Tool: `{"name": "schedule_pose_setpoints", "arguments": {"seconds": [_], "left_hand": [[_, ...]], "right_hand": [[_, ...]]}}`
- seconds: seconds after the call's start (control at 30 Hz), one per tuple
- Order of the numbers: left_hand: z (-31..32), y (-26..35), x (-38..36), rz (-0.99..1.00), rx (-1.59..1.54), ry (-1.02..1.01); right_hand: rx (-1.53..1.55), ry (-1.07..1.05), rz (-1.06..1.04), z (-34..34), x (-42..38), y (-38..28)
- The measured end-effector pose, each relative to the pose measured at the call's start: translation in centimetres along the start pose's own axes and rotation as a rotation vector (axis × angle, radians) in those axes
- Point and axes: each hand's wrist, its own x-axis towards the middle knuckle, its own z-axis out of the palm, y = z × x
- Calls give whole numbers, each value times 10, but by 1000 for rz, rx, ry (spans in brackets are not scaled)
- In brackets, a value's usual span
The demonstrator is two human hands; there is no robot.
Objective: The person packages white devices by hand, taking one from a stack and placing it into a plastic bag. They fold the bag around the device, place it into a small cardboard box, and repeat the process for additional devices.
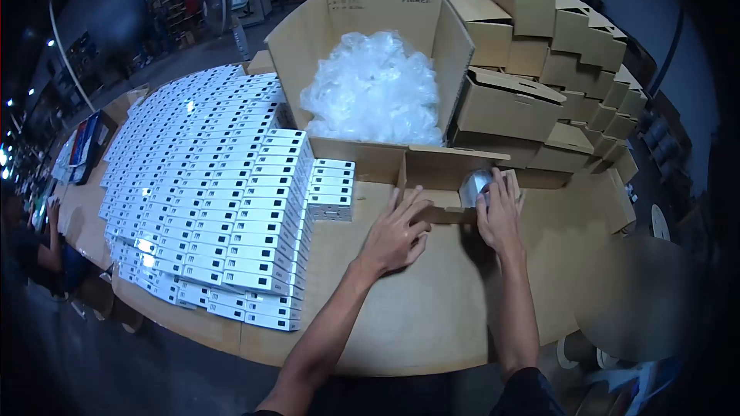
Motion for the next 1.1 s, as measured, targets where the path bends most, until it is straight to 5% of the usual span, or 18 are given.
{"name": "schedule_pose_setpoints", "arguments": {"seconds": [0.17,0.3,0.4,0.57,0.77,0.87,0.97,1.07,1.1], "left_hand": [[-31,8,-30,-212,2,308],[-55,-5,-54,-481,164,347],[-49,-13,-71,-555,295,241],[-46,-7,-77,-570,306,291],[-41,-14,-83,-613,361,334],[-40,-3,-80,-615,373,358],[-56,33,-69,-550,393,402],[-66,58,-53,-387,263,477],[-70,61,-46,-345,188,462]], "right_hand": [[20,214,-155,-15,-11,-40],[445,285,-428,-16,-17,-98],[729,-133,-362,-5,-22,-148],[586,-288,-553,67,1,-173],[665,-425,-524,56,0,-174],[695,-304,-543,39,-10,-169],[960,-763,-161,4,-21,-164],[1524,-867,70,-14,-27,-163],[1599,-743,95,-7,-25,-164]]}}
